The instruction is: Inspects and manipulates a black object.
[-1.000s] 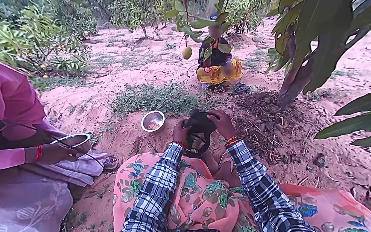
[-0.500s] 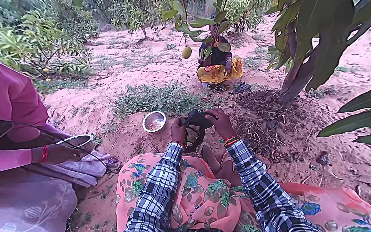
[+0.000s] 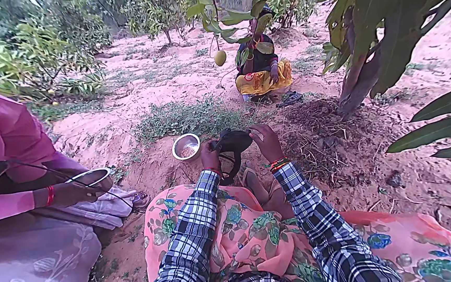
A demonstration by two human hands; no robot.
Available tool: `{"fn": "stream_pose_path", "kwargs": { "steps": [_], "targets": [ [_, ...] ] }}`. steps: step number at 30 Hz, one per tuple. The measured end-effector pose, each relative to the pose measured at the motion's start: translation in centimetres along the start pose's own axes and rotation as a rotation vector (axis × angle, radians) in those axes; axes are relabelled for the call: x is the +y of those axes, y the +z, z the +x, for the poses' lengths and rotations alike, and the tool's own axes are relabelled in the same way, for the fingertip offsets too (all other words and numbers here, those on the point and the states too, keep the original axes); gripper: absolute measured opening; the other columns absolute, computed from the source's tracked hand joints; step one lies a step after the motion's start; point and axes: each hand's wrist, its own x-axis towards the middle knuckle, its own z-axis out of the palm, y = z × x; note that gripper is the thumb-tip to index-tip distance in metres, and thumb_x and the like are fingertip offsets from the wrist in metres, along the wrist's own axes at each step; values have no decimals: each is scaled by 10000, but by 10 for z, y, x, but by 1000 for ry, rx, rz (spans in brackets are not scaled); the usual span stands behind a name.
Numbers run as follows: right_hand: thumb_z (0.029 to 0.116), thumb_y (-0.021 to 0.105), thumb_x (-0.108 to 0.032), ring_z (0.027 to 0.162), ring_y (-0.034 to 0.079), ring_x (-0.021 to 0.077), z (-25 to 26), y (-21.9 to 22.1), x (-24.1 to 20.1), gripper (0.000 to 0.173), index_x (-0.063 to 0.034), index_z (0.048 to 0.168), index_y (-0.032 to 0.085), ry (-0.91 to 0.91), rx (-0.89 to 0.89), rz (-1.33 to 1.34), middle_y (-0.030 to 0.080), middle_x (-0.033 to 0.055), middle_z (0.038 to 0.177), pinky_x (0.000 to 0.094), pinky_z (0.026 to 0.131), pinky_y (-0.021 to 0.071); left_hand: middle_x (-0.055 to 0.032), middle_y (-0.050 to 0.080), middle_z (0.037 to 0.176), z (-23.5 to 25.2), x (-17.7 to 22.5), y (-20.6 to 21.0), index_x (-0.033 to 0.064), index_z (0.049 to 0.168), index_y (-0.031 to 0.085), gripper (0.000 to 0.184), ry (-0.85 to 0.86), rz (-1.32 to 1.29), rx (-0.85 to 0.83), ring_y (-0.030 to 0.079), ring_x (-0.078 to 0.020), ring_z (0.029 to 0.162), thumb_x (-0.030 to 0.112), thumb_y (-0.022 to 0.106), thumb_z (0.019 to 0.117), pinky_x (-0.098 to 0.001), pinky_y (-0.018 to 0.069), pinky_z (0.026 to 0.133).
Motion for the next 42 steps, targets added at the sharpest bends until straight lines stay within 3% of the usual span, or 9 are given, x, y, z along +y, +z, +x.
{"fn": "stream_pose_path", "kwargs": {
  "steps": [5, 15, 22, 33, 42],
  "targets": [
    [1028, 627, -182, 1254, 617, 336, 0, -3, -2, 275, -74, 1267, 709, 19, -1, 1, 650, 189, 1331, 515, 1070, 484, -221, 676, 1234, -5, 12, -4, -14, 1298, 633, 354, -64, 35, 21, 638, -294, 1165, 17, 690, 951, -487, 478, 1041],
    [1012, 635, -132, 1261, 617, 322, -1, 1, -1, 215, -59, 1186, 738, 18, -19, 9, 655, 196, 1313, 492, 1075, 492, -219, 684, 1222, 1, 1, -2, -12, 1279, 638, 366, -122, -54, 38, 657, -295, 1129, 9, 728, 925, -495, 508, 1007],
    [1016, 630, -130, 1270, 612, 319, -1, 2, -3, 202, -69, 1170, 745, 38, -33, 13, 664, 178, 1311, 493, 1076, 487, -222, 682, 1205, 4, -5, -2, -5, 1283, 629, 387, -128, -78, 34, 662, -297, 1092, 1, 741, 913, -500, 516, 982],
    [1018, 622, -128, 1245, 624, 329, -1, 2, -6, 204, -77, 1171, 747, 59, -61, -8, 660, 184, 1316, 494, 1062, 495, -224, 669, 1259, 8, -11, -2, -6, 1330, 601, 429, -167, -117, 39, 660, -310, 1137, 26, 740, 925, -513, 517, 1002],
    [1020, 616, -129, 1174, 654, 320, -2, 1, -4, 210, -83, 1183, 741, 75, -80, -32, 661, 171, 1305, 484, 1024, 519, -228, 662, 1269, 10, -14, -3, 16, 1351, 592, 437, -208, -139, 47, 660, -329, 1136, 66, 736, 941, -541, 524, 985]
  ]
}}
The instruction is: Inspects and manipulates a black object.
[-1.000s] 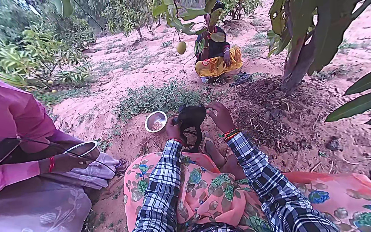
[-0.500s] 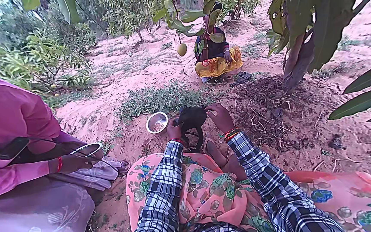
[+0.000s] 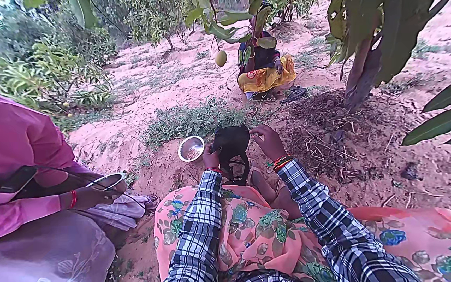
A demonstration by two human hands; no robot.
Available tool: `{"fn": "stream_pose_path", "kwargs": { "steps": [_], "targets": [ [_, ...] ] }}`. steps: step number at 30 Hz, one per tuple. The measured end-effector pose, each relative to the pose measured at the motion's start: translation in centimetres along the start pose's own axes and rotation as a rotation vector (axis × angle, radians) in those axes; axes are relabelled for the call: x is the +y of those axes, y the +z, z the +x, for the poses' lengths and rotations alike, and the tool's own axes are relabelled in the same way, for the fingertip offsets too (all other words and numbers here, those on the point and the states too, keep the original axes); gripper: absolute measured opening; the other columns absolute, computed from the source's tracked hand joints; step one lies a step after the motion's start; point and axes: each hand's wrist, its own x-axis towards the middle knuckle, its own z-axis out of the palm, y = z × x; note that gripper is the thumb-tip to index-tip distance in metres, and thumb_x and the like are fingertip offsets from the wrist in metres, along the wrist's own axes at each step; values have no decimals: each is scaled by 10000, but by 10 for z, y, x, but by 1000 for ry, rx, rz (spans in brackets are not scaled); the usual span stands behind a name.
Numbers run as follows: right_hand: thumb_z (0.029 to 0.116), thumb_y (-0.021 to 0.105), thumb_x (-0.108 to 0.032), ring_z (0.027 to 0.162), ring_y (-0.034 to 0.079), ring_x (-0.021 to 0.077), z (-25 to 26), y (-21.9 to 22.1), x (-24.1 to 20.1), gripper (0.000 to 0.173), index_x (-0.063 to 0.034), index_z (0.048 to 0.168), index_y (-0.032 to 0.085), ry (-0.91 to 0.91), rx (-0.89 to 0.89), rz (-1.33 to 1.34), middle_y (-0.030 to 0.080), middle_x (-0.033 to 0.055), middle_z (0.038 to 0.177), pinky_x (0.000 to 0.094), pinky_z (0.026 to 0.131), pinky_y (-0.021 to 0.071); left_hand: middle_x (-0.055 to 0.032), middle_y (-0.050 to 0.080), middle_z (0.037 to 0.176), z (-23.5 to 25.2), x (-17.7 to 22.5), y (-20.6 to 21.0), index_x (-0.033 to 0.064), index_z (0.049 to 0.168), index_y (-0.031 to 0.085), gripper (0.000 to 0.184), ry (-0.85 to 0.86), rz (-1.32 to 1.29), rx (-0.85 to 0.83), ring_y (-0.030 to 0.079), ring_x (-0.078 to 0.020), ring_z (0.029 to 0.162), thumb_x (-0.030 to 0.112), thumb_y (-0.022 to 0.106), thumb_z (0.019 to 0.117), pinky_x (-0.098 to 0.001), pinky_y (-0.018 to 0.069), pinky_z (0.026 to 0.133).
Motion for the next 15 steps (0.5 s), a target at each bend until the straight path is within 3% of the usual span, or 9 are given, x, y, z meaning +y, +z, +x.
{"fn": "stream_pose_path", "kwargs": {
  "steps": [11, 15],
  "targets": [
    [1019, 611, -122, 1158, 664, 321, -1, 0, 2, 216, -84, 1188, 740, 46, -20, 13, 660, 164, 1324, 489, 1011, 527, -211, 663, 1260, -6, 7, -1, 17, 1353, 575, 431, -35, -50, -8, 655, -303, 1117, 54, 721, 950, -532, 538, 940],
    [1019, 612, -119, 1148, 670, 324, 0, 1, 1, 272, -68, 1270, 701, 81, -16, 34, 653, 173, 1335, 493, 1008, 530, -198, 640, 1318, -9, 11, -1, 63, 1379, 574, 434, -100, -53, -3, 618, -342, 1196, 107, 712, 970, -612, 509, 949]
  ]
}}
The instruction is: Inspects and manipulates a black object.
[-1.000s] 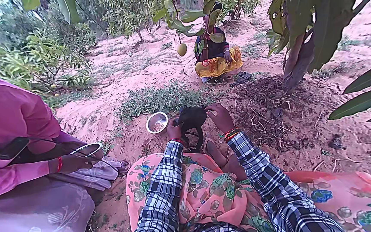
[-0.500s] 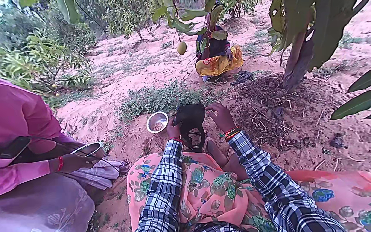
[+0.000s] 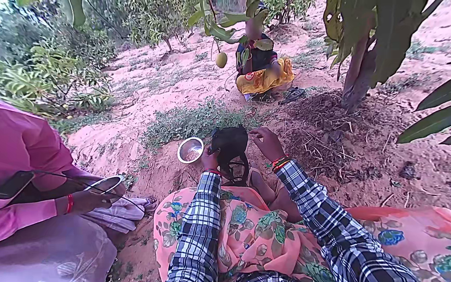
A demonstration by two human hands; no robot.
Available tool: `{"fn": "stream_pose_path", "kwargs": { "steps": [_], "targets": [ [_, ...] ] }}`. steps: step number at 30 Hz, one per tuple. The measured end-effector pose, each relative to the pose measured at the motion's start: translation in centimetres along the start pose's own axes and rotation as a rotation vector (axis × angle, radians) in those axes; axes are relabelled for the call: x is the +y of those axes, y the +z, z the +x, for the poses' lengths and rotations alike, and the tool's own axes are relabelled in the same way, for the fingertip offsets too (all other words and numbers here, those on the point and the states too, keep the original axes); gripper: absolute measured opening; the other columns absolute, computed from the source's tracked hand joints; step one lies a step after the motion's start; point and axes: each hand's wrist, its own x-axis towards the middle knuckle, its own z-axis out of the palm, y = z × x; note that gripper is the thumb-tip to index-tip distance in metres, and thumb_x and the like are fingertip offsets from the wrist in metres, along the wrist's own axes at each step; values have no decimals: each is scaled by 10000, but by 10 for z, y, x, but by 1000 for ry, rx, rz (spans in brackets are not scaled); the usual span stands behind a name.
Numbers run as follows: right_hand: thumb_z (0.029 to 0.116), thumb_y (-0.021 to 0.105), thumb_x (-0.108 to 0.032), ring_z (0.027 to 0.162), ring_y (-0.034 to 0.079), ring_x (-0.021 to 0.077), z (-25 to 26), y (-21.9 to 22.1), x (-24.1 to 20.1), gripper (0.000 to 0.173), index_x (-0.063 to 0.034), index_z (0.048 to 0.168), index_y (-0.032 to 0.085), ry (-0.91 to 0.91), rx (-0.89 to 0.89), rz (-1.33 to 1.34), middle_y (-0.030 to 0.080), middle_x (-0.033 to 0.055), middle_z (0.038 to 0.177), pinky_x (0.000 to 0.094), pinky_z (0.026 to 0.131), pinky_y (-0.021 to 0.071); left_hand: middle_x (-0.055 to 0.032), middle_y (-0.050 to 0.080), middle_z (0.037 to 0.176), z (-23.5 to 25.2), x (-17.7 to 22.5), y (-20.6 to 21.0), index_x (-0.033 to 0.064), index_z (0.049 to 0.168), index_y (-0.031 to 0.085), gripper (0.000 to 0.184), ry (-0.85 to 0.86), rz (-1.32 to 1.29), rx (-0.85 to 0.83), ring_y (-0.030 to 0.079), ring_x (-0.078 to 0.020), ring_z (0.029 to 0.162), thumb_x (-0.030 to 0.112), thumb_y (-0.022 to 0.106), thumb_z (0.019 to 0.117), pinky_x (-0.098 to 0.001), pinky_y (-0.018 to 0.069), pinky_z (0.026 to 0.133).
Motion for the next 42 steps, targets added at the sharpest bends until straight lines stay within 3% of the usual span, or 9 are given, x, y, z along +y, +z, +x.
{"fn": "stream_pose_path", "kwargs": {
  "steps": [4, 12, 17, 21, 23, 26, 33, 37, 42],
  "targets": [
    [1025, 617, -162, 1195, 658, 324, 2, 4, 6, 423, -47, 1430, 575, 60, -72, 37, 645, 174, 1358, 504, 1039, 517, -188, 628, 1345, -2, 2, 0, 85, 1409, 553, 451, -46, -33, -16, 599, -350, 1230, 135, 698, 985, -640, 496, 956],
    [1027, 633, -189, 1129, 685, 322, -4, 18, 3, 452, -69, 1457, 556, 108, -142, 78, 629, 164, 1385, 521, 963, 557, -182, 633, 1320, -6, 5, 4, 114, 1405, 547, 422, -80, -147, -61, 634, -334, 1168, 165, 674, 1005, -596, 540, 907],
    [1006, 660, -154, 1042, 694, 341, -8, 19, -3, 518, -105, 1498, 505, 129, -105, 106, 619, 205, 1338, 521, 893, 578, -190, 631, 1315, -9, 9, 4, 73, 1402, 538, 408, -24, -165, -81, 644, -315, 1149, 116, 649, 1013, -553, 555, 893],
    [998, 687, -248, 1025, 673, 361, -6, 17, -1, 566, -97, 1511, 501, 202, -118, 126, 623, 253, 1280, 532, 925, 546, -212, 613, 1333, -13, 16, 7, 18, 1429, 495, 453, 35, -165, -147, 639, -295, 1163, 42, 640, 1000, -508, 561, 916],
    [1004, 677, -325, 933, 700, 318, -5, 17, 4, 529, -88, 1461, 553, 227, -133, 129, 684, 217, 1164, 507, 886, 564, -209, 620, 1324, -12, 14, 7, 8, 1420, 501, 454, 67, -156, -180, 652, -284, 1151, 42, 651, 993, -491, 576, 908],
    [998, 685, -365, 970, 669, 332, -5, 13, 5, 455, -18, 1292, 661, 240, -122, 123, 643, 228, 1150, 519, 910, 543, -209, 638, 1289, -12, 13, 9, 5, 1406, 510, 445, 76, -138, -202, 659, -283, 1131, 39, 659, 988, -488, 579, 899],
    [943, 759, -343, 1081, 658, 355, -5, 17, 8, 564, -19, 1377, 601, 188, -86, 128, 576, 231, 1371, 547, 942, 542, -203, 657, 1247, -7, 4, 8, 1, 1353, 551, 397, 95, -107, -220, 668, -270, 1092, 35, 673, 977, -470, 582, 878],
    [983, 713, -320, 771, 678, 220, -6, 16, 13, 415, 7, 1230, 646, 261, -161, 231, 701, 163, 1006, 419, 770, 574, -200, 666, 1243, -6, 2, 11, -14, 1355, 554, 402, 115, -97, -255, 672, -250, 1090, 18, 674, 972, -447, 576, 907],
    [1009, 670, -155, 765, 732, 174, -9, 21, 14, 324, 56, 1247, 606, 285, -125, 479, 706, 170, 1057, 334, 731, 636, -175, 681, 1163, -9, 0, 14, -25, 1332, 573, 395, 255, -63, -270, 657, -176, 1014, -27, 668, 948, -377, 543, 921]
  ]
}}
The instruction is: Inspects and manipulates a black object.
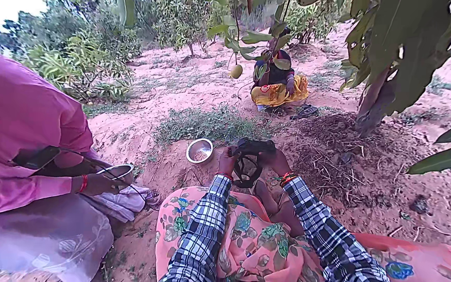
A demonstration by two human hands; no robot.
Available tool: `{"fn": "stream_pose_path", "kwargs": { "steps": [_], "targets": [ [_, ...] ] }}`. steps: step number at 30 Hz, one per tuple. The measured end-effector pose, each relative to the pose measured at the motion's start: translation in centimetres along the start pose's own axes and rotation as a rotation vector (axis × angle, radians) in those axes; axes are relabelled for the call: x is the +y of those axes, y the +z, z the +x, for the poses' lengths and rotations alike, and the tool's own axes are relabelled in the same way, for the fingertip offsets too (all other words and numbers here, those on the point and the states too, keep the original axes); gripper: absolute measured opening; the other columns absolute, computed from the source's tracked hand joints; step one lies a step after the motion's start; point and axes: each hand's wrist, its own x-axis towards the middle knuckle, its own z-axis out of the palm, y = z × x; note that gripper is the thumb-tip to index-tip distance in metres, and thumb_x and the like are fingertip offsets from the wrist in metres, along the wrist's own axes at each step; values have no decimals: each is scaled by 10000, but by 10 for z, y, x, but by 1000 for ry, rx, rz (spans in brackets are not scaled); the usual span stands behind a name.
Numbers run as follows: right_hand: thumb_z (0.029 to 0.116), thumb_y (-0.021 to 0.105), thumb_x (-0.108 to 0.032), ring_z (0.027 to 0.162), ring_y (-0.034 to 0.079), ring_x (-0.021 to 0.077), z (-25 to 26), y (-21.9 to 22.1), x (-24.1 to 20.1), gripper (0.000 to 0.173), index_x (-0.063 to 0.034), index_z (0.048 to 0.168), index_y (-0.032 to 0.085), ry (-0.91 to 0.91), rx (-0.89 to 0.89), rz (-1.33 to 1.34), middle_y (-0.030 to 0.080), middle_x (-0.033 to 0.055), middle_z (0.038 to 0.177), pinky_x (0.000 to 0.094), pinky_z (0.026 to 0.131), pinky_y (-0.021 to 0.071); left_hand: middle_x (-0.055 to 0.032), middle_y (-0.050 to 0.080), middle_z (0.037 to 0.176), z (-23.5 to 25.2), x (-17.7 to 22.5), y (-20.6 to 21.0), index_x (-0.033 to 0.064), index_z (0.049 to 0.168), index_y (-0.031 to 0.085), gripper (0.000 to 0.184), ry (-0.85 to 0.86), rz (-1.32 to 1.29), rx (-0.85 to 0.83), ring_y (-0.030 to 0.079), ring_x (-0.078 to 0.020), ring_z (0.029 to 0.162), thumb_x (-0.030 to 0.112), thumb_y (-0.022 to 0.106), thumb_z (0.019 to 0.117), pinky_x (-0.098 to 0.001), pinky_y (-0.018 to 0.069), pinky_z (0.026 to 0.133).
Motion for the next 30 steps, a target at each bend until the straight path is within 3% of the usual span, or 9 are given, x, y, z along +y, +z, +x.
{"fn": "stream_pose_path", "kwargs": {
  "steps": [4, 9, 12, 17, 22, 26, 30],
  "targets": [
    [1048, 601, -140, 772, 741, 187, -1, 4, -1, 324, 63, 1298, 566, 11, -25, 78, 695, 184, 1098, 336, 728, 645, -181, 677, 1224, -3, 7, -2, 5, 1363, 568, 414, -26, 36, 5, 655, -220, 1083, 0, 672, 962, -429, 521, 972],
    [1058, 592, -164, 702, 735, 174, -5, 9, -4, 316, 53, 1284, 549, 63, -17, 108, 704, 159, 1024, 312, 664, 642, -180, 666, 1225, -14, 20, 2, 0, 1326, 580, 376, -72, -60, 41, 646, -197, 1064, -39, 655, 960, -386, 518, 955],
    [1067, 570, -150, 723, 741, 190, -5, 12, -3, 320, 64, 1303, 534, 81, -3, 147, 694, 174, 1047, 321, 669, 650, -201, 655, 1275, -9, 14, -1, -7, 1342, 579, 399, -24, -29, 16, 648, -235, 1134, -40, 663, 953, -426, 510, 1007],
    [1082, 538, -156, 805, 759, 238, -4, 17, 2, 356, 59, 1361, 488, 101, 38, 234, 699, 208, 1094, 348, 713, 654, -212, 615, 1372, -1, 7, -2, 61, 1415, 581, 452, 67, 76, -2, 623, -318, 1226, 3, 653, 973, -517, 491, 1051],
    [1088, 526, -168, 810, 761, 249, -1, 17, 7, 357, 46, 1369, 476, 114, 42, 261, 707, 205, 1079, 362, 708, 655, -200, 656, 1302, 0, 6, -3, 92, 1437, 564, 427, 61, 92, -29, 649, -309, 1156, 60, 623, 1015, -522, 499, 1012],
    [1089, 525, -178, 807, 756, 262, -2, 17, 8, 363, 43, 1372, 474, 125, 35, 280, 699, 215, 1088, 378, 705, 654, -187, 633, 1353, -4, 10, -3, 112, 1451, 560, 417, 60, 96, -41, 632, -300, 1202, 102, 605, 1036, -517, 487, 1041],
    [1093, 524, -215, 774, 752, 265, -4, 17, 5, 387, 18, 1393, 452, 205, 61, 306, 687, 213, 1090, 380, 661, 655, -135, 625, 1399, -5, 10, -3, 142, 1418, 602, 397, 61, 92, -52, 609, -270, 1275, 253, 636, 1038, -527, 474, 1086]
  ]
}}
